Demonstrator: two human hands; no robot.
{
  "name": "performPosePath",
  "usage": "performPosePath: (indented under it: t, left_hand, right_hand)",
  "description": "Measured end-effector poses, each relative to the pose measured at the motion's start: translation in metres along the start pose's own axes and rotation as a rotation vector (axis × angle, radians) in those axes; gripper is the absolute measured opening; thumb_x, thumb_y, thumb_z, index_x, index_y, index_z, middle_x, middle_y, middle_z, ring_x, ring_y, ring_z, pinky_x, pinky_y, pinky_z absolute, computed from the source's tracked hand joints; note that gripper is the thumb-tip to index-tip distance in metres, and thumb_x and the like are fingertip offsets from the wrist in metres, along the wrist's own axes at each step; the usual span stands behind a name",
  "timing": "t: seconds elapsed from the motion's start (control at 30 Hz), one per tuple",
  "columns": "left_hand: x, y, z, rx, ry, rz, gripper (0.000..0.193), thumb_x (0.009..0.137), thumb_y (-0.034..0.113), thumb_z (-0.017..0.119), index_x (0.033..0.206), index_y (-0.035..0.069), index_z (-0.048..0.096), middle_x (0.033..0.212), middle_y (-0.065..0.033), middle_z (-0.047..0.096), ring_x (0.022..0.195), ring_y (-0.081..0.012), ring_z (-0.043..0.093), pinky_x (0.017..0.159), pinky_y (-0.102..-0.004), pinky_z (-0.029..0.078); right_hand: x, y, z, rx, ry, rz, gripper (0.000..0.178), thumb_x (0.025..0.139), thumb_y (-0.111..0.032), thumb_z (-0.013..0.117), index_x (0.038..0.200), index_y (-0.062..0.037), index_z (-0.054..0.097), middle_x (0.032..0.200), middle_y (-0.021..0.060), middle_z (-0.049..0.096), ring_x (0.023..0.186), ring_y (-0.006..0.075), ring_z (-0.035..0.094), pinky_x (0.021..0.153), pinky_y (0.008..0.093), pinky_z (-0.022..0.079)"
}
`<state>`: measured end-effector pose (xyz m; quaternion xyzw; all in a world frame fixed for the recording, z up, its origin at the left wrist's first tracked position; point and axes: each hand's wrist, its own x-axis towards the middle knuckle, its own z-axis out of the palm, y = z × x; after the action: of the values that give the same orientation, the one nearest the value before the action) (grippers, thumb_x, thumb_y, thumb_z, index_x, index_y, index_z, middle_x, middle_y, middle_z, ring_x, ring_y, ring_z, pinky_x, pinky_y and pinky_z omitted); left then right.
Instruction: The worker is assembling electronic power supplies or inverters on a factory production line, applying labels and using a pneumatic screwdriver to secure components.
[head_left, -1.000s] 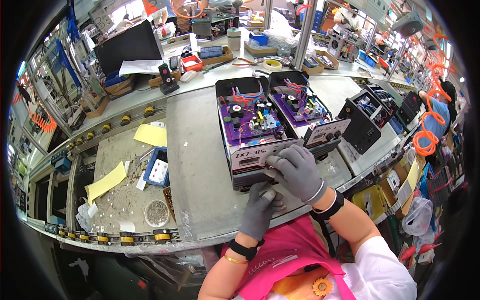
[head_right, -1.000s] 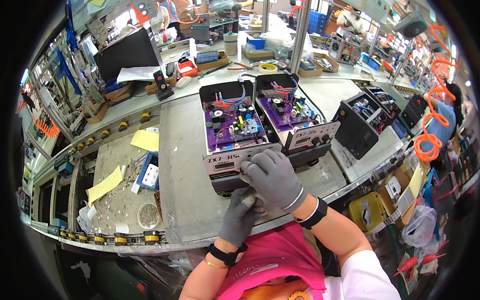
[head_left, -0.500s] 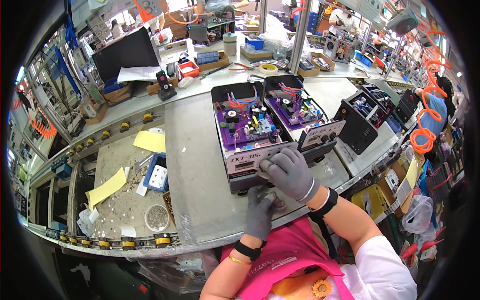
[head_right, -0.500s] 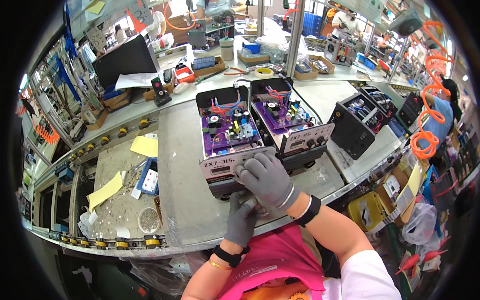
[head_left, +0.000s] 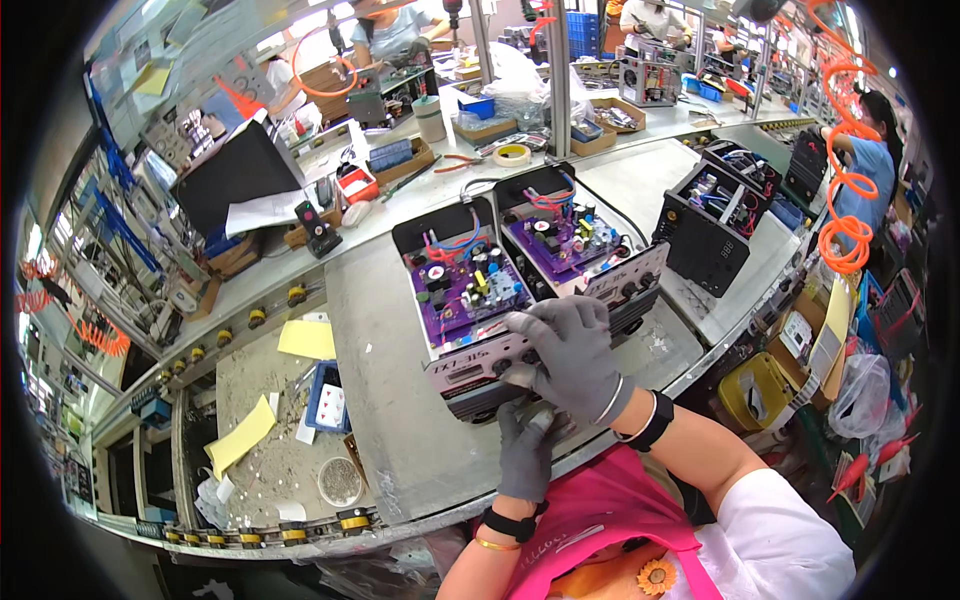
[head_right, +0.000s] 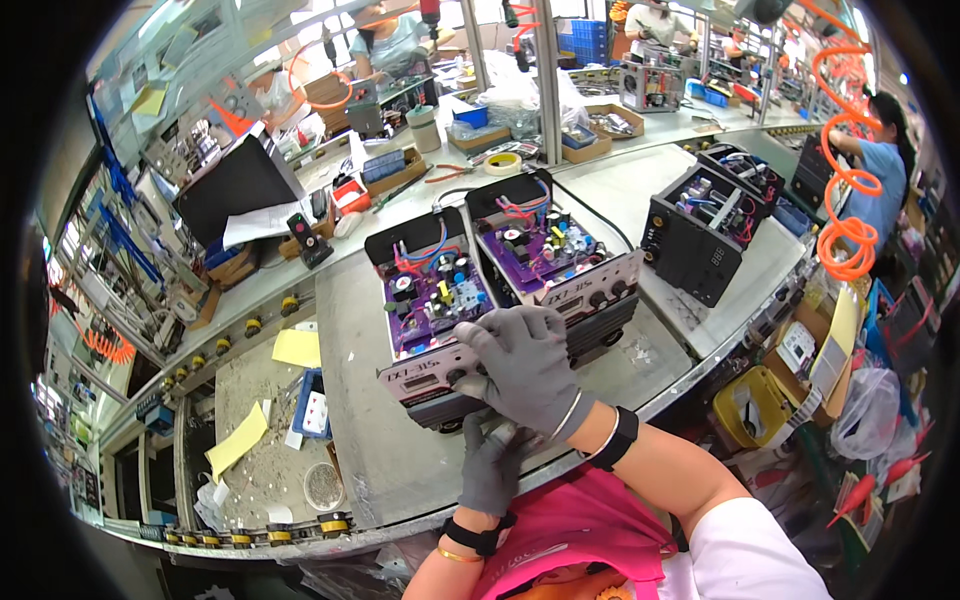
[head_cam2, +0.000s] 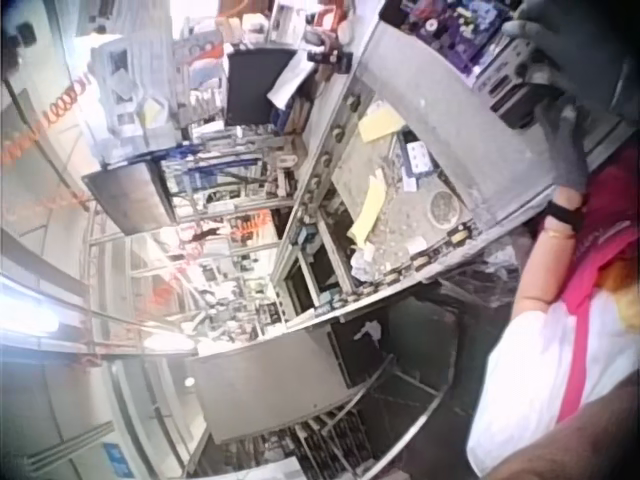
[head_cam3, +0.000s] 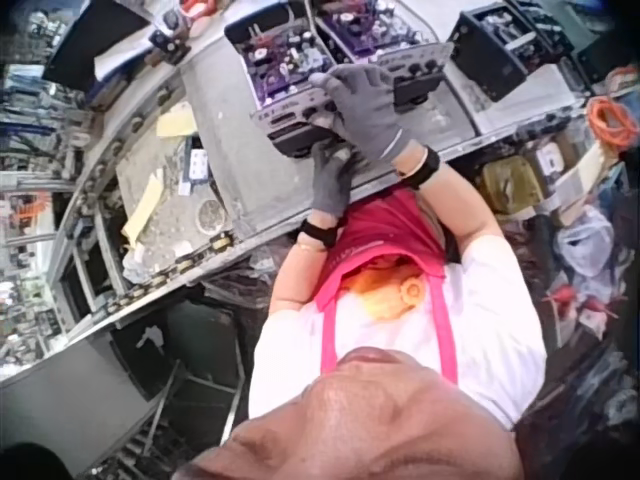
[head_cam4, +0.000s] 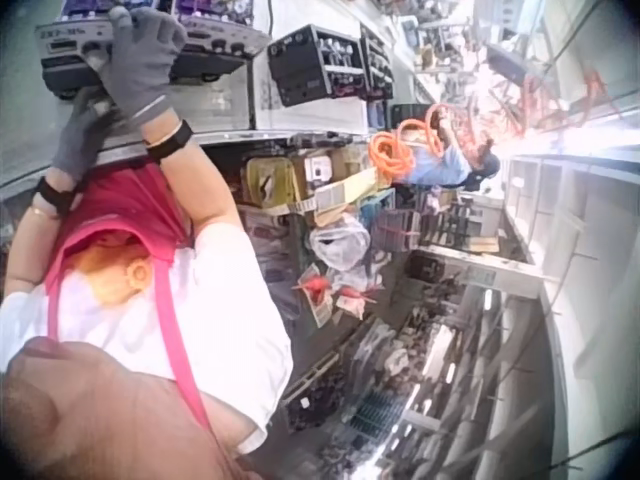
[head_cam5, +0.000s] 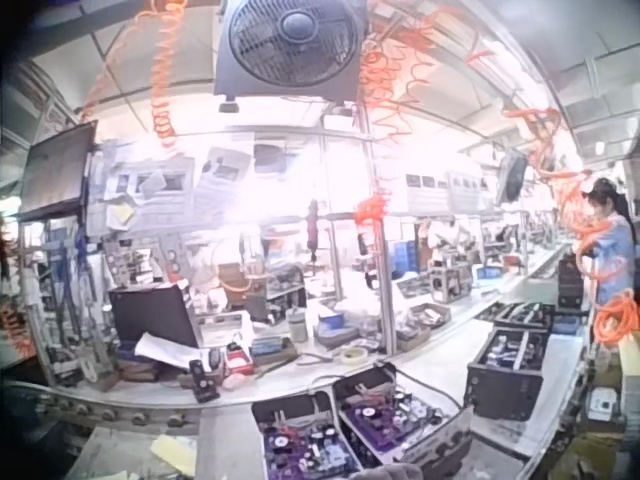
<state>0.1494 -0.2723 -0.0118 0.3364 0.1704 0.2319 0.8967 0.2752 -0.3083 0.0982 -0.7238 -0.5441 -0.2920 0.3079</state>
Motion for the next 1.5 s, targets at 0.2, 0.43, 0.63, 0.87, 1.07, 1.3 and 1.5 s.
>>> performPosePath:
  t: [0.2, 0.43, 0.63, 0.87, 1.07, 1.3, 1.5]
  left_hand:
    - [0.000, 0.008, -0.004, -0.046, -0.047, -0.029, 0.040, 0.088, 0.009, 0.053, 0.125, 0.011, 0.038, 0.125, -0.0176, 0.050, 0.110, -0.0334, 0.052, 0.092, -0.0542, 0.045]
    - [0.019, 0.013, 0.021, -0.077, 0.041, -0.033, 0.035, 0.083, 0.009, 0.063, 0.115, 0.011, 0.049, 0.114, -0.0156, 0.059, 0.110, -0.0300, 0.057, 0.098, -0.0501, 0.043]
    - [0.038, 0.000, 0.034, -0.002, 0.098, -0.054, 0.044, 0.082, 0.009, 0.061, 0.122, 0.012, 0.043, 0.125, -0.0191, 0.052, 0.114, -0.0326, 0.051, 0.099, -0.0532, 0.040]
    - [0.016, 0.003, 0.012, 0.056, 0.192, 0.032, 0.046, 0.082, 0.011, 0.060, 0.125, 0.006, 0.042, 0.122, -0.0190, 0.052, 0.110, -0.0348, 0.053, 0.094, -0.0501, 0.044]
    - [-0.014, 0.046, -0.043, 0.157, 0.288, 0.130, 0.043, 0.087, 0.008, 0.057, 0.126, 0.019, 0.044, 0.110, -0.0072, 0.059, 0.099, -0.0240, 0.059, 0.085, -0.0483, 0.049]
    - [-0.046, 0.073, -0.064, 0.239, 0.597, 0.389, 0.039, 0.088, 0.012, 0.056, 0.124, 0.013, 0.044, 0.107, -0.0107, 0.061, 0.095, -0.0247, 0.060, 0.082, -0.0444, 0.051]
    - [-0.068, 0.051, -0.001, 0.765, 0.551, 0.157, 0.025, 0.091, 0.006, 0.052, 0.114, 0.001, 0.048, 0.107, -0.0108, 0.054, 0.094, -0.0193, 0.055, 0.086, -0.0343, 0.048]
  right_hand:
    - [-0.027, 0.032, -0.021, 0.131, 0.082, 0.081, 0.063, 0.067, -0.040, 0.077, 0.122, -0.0148, 0.057, 0.114, 0.0066, 0.052, 0.107, 0.0272, 0.048, 0.095, 0.0400, 0.036]
    - [-0.066, 0.151, -0.021, 0.222, 0.411, 0.670, 0.050, 0.095, -0.041, 0.051, 0.124, 0.0000, 0.052, 0.110, 0.0169, 0.059, 0.106, 0.0324, 0.054, 0.096, 0.0398, 0.039]
    - [-0.077, 0.166, 0.001, 0.826, 0.035, 0.898, 0.067, 0.098, -0.056, 0.029, 0.125, 0.0016, 0.051, 0.115, 0.0132, 0.059, 0.107, 0.0197, 0.051, 0.098, 0.0319, 0.038]
    - [-0.085, 0.157, 0.012, 0.005, -0.837, 0.719, 0.048, 0.098, -0.035, 0.042, 0.129, 0.0010, 0.043, 0.103, 0.0187, 0.060, 0.096, 0.0217, 0.057, 0.088, 0.0317, 0.046]
    - [-0.084, 0.067, 0.031, 0.469, -0.472, 0.698, 0.043, 0.093, -0.022, 0.051, 0.130, -0.0024, 0.041, 0.108, 0.0226, 0.057, 0.095, 0.0288, 0.059, 0.083, 0.0368, 0.048]
    - [-0.072, -0.019, 0.076, 0.871, -0.297, 0.559, 0.063, 0.085, -0.031, 0.061, 0.130, 0.0046, 0.035, 0.119, 0.0293, 0.047, 0.114, 0.0410, 0.047, 0.094, 0.0440, 0.040]
    - [-0.037, -0.018, 0.070, 1.177, -0.547, 0.170, 0.046, 0.080, -0.023, 0.063, 0.117, 0.0016, 0.049, 0.110, 0.0234, 0.054, 0.103, 0.0374, 0.054, 0.087, 0.0434, 0.045]
